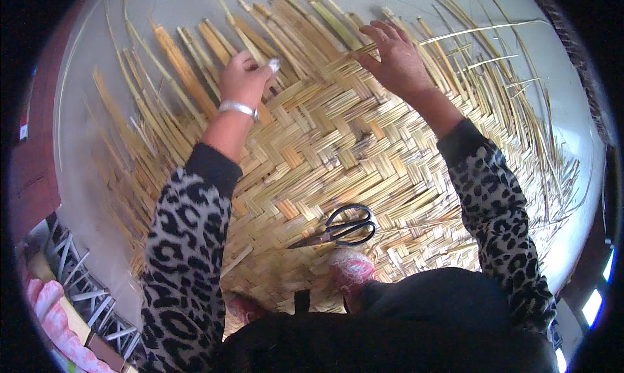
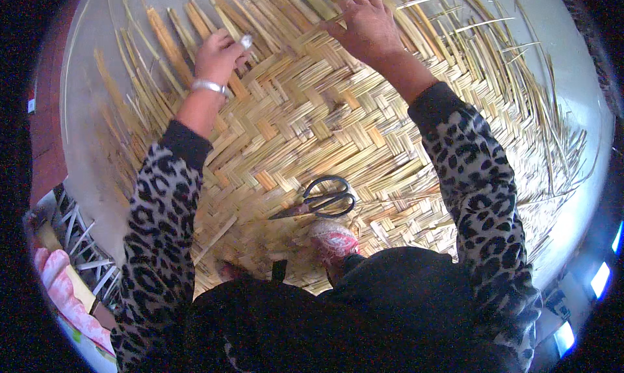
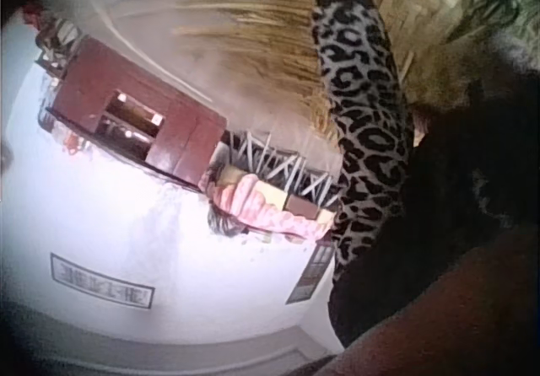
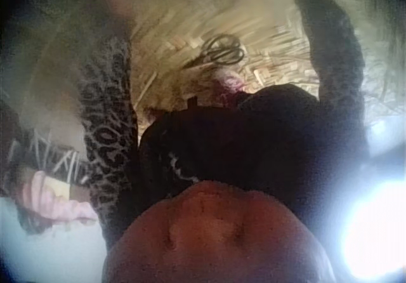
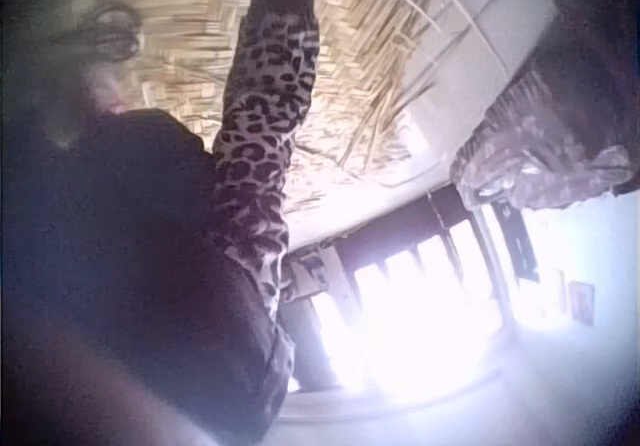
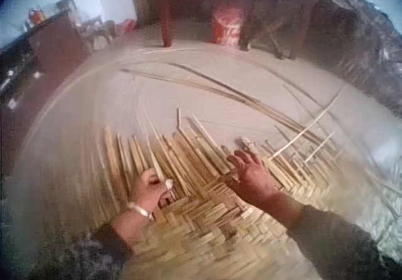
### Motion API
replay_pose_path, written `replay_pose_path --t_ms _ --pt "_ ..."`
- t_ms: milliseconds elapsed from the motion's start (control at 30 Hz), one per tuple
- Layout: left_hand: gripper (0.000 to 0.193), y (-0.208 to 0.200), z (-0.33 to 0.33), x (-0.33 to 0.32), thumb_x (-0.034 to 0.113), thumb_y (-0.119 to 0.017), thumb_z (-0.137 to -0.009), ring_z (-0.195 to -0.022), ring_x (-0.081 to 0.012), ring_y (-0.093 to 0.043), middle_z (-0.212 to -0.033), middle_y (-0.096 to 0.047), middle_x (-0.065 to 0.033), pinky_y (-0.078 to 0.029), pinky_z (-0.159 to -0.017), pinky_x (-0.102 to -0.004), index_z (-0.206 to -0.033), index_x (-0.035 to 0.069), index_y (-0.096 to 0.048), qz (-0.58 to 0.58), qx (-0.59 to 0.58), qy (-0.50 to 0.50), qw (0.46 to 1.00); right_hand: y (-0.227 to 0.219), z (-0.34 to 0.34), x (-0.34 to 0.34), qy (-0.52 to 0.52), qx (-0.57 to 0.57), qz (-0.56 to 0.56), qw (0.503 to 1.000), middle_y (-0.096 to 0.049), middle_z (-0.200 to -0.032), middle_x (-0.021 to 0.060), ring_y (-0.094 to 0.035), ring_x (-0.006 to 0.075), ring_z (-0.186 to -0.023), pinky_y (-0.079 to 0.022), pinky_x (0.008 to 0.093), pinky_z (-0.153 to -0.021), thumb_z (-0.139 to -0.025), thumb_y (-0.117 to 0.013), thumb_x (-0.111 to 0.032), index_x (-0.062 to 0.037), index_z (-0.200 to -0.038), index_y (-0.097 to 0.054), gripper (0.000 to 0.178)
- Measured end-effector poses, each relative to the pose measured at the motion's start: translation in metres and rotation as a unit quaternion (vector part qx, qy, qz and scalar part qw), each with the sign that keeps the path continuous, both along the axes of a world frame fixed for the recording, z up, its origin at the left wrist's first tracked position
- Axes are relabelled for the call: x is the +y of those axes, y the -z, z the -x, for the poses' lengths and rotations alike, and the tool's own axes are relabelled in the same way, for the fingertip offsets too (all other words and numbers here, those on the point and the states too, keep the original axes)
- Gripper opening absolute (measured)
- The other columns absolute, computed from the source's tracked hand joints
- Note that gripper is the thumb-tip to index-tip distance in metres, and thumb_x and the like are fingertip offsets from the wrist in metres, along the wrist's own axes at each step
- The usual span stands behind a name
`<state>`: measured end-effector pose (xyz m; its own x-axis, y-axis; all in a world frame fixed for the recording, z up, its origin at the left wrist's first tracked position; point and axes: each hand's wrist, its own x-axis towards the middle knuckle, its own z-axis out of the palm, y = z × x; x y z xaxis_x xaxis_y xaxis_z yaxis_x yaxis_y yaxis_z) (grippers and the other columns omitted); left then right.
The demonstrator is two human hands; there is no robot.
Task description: The person weaves thin bamboo strips into a large circular basket base, interlacing them in a herringbone pattern. They repeatedly thread new strips through the existing weave and press them down to maintain tightness.
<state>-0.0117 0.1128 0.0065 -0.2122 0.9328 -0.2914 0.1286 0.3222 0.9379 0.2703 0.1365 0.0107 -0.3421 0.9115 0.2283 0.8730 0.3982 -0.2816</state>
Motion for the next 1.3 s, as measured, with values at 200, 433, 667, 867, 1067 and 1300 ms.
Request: replay_pose_path --t_ms 200,433,667,867,1067,1300 --pt "0.034 -0.017 -0.051 -0.030 0.006 -0.064 -0.085 -0.098 -0.0287 -0.064 -0.118 -0.058 -0.0190 -0.052 -0.084 -0.0392 -0.118 0.000 -0.059 -0.176 0.297 0.053 0.937 -0.007 -0.021 0.028 -0.039 -0.060 0.104 0.992 -0.069 -0.100 0.0162 -0.065 0.0366 -0.098 -0.052 0.0477 -0.085 -0.087 -0.060 -0.034 -0.0107 -0.114 -0.063 0.036" --pt "0.024 -0.020 -0.095 0.013 0.013 -0.061 -0.086 -0.098 -0.0403 -0.062 -0.103 -0.066 -0.0229 -0.050 -0.086 -0.0447 -0.106 0.001 -0.067 -0.147 0.380 0.304 0.861 -0.032 -0.028 0.043 -0.066 0.063 0.256 0.962 -0.070 -0.090 0.0139 -0.067 0.0290 -0.087 -0.053 0.0422 -0.078 -0.084 -0.062 -0.028 -0.0081 -0.101 -0.067 0.027" --pt "0.017 -0.026 -0.088 0.038 0.018 -0.070 -0.086 -0.051 -0.0089 -0.057 -0.064 -0.064 -0.0037 -0.045 -0.048 -0.0258 -0.089 0.001 -0.070 0.080 0.119 0.309 0.940 -0.040 -0.035 0.052 -0.051 0.325 0.394 0.858 -0.070 -0.085 0.0072 -0.065 0.0151 -0.074 -0.054 0.0320 -0.072 -0.087 -0.069 -0.030 -0.0042 -0.105 -0.068 0.032" --pt "0.022 -0.038 -0.085 0.037 0.023 -0.073 -0.081 -0.059 -0.0141 -0.064 -0.069 -0.068 -0.0080 -0.049 -0.057 -0.0286 -0.087 0.002 -0.072 0.052 0.162 0.282 0.944 -0.022 -0.013 0.086 -0.018 0.368 0.361 0.857 -0.063 -0.114 0.0158 -0.059 0.0217 -0.102 -0.044 0.0377 -0.096 -0.092 -0.050 -0.064 0.0033 -0.123 -0.058 0.075" --pt "0.026 -0.044 -0.089 0.031 0.027 -0.075 -0.077 -0.067 -0.0274 -0.067 -0.074 -0.069 -0.0143 -0.052 -0.066 -0.0347 -0.091 0.005 -0.074 -0.056 0.241 0.279 0.928 0.006 0.011 0.118 0.033 0.403 0.516 0.755 -0.064 -0.110 0.0158 -0.060 0.0207 -0.099 -0.050 0.0349 -0.088 -0.089 -0.052 -0.068 0.0026 -0.119 -0.061 0.078" --pt "0.018 -0.049 -0.102 0.008 0.019 -0.071 -0.078 -0.066 -0.0296 -0.067 -0.072 -0.068 -0.0168 -0.052 -0.066 -0.0375 -0.085 0.003 -0.072 -0.114 0.278 0.141 0.943 -0.009 0.014 0.109 0.009 0.432 0.573 0.697 -0.066 -0.105 0.0143 -0.062 0.0182 -0.092 -0.053 0.0340 -0.083 -0.086 -0.053 -0.070 0.0036 -0.115 -0.063 0.080"
